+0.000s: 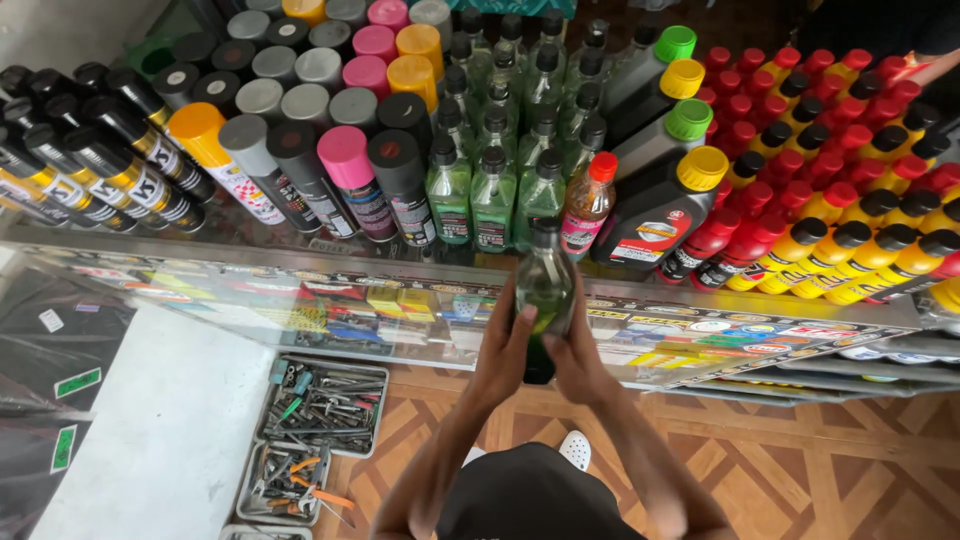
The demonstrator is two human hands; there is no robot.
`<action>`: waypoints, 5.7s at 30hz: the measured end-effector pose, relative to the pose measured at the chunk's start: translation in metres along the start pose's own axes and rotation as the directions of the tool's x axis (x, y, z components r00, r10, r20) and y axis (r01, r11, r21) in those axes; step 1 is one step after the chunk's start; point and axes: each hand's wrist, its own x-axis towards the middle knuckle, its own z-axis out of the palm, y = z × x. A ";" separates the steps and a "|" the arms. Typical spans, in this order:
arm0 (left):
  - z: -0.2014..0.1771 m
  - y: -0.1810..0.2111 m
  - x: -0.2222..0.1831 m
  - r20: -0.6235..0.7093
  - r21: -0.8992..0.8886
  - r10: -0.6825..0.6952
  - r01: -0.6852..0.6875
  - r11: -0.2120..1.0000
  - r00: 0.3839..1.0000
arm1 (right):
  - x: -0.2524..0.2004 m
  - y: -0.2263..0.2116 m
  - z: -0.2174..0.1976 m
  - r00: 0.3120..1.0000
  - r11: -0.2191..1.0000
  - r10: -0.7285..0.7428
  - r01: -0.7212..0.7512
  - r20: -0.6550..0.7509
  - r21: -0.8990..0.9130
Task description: Wiping down fluid bottles with a rag and organizing them onto display shelves in a parts shop.
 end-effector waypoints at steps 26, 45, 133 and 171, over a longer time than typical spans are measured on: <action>0.015 0.030 0.012 -0.084 0.273 0.117 -0.091 0.958 0.990 | -0.044 0.037 0.040 0.925 0.888 -0.166 -0.011 -0.343 -0.460; 0.002 -0.029 -0.007 0.038 0.054 -0.014 0.012 0.998 0.999 | 0.006 -0.006 0.011 0.977 0.996 -0.083 0.090 -0.195 0.026; 0.009 -0.028 0.021 -0.034 -0.065 0.119 -0.121 0.990 0.992 | 0.001 0.024 -0.016 0.988 0.990 -0.117 0.125 -0.102 0.070; -0.009 -0.001 0.008 -0.164 0.156 0.165 -0.139 0.978 0.973 | -0.038 0.000 -0.005 0.480 0.507 0.850 -0.628 -0.218 0.590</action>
